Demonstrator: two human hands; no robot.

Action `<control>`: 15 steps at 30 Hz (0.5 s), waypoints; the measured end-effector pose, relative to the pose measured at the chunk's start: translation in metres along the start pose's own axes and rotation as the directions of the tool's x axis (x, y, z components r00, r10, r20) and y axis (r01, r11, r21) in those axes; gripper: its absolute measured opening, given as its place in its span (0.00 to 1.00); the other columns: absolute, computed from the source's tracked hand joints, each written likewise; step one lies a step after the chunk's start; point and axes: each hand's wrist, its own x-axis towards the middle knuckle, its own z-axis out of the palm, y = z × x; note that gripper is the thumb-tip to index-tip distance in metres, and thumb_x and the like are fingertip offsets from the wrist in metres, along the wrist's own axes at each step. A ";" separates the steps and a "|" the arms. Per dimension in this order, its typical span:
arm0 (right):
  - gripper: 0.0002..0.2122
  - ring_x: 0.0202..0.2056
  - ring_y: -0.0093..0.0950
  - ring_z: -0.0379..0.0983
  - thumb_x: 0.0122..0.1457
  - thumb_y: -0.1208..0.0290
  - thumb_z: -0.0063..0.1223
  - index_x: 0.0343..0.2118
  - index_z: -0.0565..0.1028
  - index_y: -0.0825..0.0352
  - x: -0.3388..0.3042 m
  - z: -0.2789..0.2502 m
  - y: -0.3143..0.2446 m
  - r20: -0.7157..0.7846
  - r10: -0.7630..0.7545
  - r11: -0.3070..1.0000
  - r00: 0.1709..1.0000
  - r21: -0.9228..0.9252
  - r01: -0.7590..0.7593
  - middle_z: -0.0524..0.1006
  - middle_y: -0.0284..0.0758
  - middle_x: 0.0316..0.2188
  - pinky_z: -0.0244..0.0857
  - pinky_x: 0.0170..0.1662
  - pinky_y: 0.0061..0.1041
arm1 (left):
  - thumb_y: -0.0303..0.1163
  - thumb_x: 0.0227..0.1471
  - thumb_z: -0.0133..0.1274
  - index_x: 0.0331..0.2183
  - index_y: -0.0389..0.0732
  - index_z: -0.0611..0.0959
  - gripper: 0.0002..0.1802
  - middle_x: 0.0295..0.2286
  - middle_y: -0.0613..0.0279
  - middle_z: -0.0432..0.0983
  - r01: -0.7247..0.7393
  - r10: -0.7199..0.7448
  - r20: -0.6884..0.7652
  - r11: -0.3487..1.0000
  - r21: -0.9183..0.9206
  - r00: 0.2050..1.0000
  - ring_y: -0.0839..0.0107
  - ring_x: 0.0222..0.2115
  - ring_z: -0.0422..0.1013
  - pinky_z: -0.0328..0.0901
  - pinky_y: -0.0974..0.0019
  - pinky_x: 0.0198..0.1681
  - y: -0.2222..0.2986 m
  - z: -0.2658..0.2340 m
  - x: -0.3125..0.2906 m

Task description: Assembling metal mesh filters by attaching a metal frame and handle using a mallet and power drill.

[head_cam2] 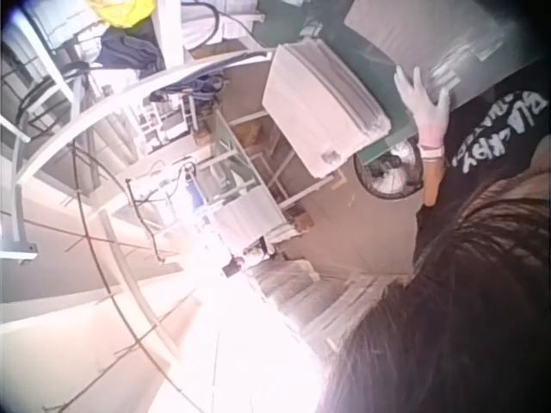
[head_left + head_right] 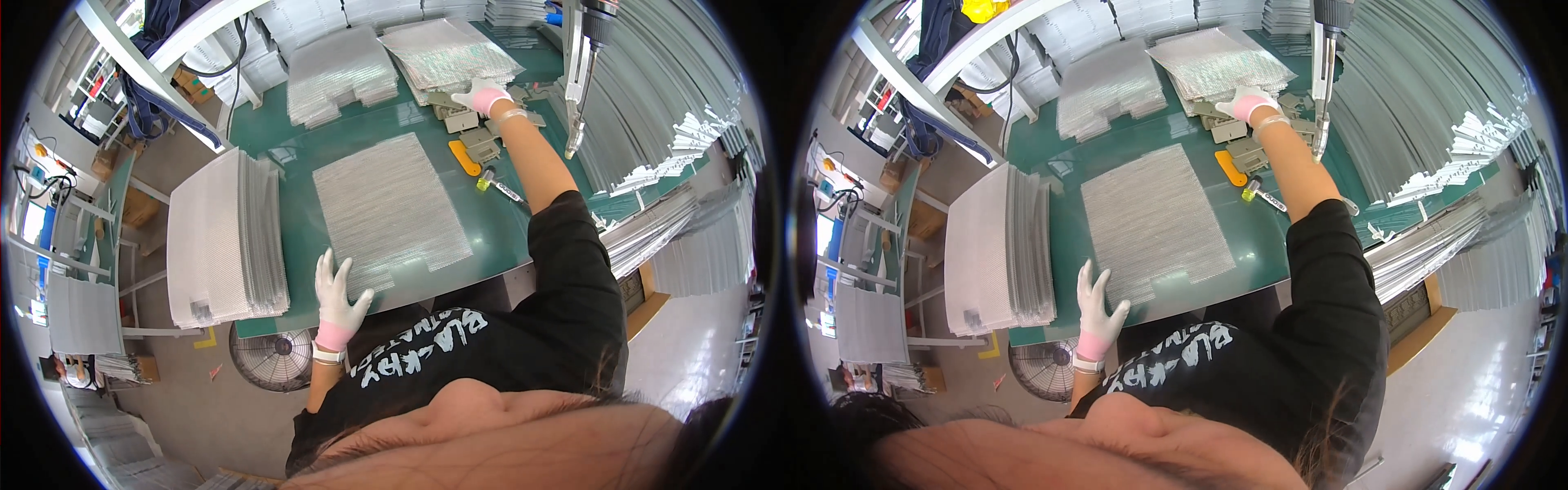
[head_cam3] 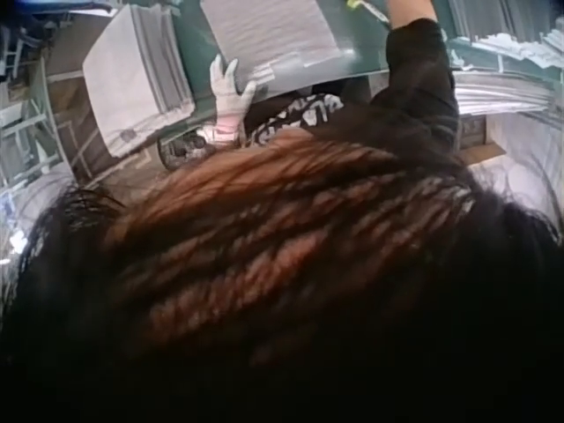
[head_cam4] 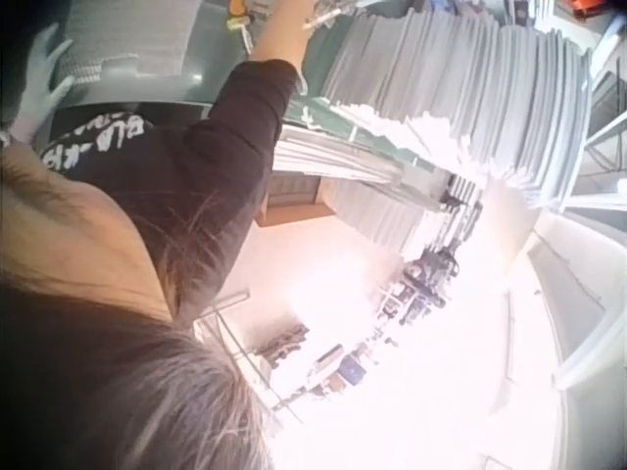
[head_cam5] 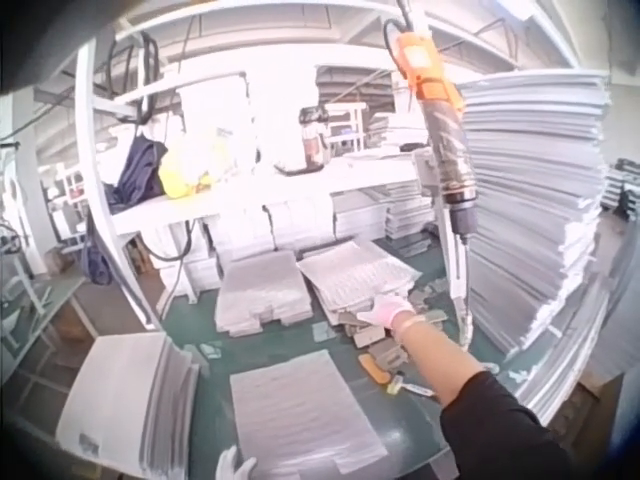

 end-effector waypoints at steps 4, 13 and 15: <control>0.44 0.46 0.39 0.78 0.48 0.41 0.58 0.62 0.62 0.68 -0.015 -0.007 -0.019 -0.026 0.028 0.999 0.999 -0.043 -0.029 0.75 0.48 0.52 0.71 0.49 0.33 | 0.36 0.43 0.65 0.55 0.39 0.71 0.38 0.62 0.41 0.51 -0.017 0.016 -0.016 1.000 -0.003 1.000 0.42 0.62 0.49 0.48 0.44 0.64 0.006 0.006 -0.001; 0.41 0.54 0.43 0.70 0.48 0.53 0.68 0.59 0.64 0.76 0.021 -0.024 0.027 -0.792 0.154 0.666 0.591 0.525 0.530 0.71 0.53 0.53 0.61 0.60 0.35 | 0.33 0.45 0.63 0.56 0.38 0.70 0.36 0.62 0.40 0.52 0.059 -0.060 -0.013 0.994 -0.087 0.998 0.45 0.63 0.51 0.49 0.48 0.65 -0.003 0.006 -0.029; 0.41 0.54 0.45 0.70 0.48 0.53 0.68 0.59 0.64 0.75 0.014 -0.013 0.031 -0.862 0.149 0.611 0.485 0.466 0.640 0.71 0.53 0.54 0.61 0.60 0.35 | 0.32 0.47 0.61 0.56 0.38 0.70 0.34 0.62 0.42 0.54 0.055 -0.056 -0.005 0.988 -0.147 0.998 0.47 0.63 0.52 0.50 0.50 0.65 -0.001 0.008 -0.024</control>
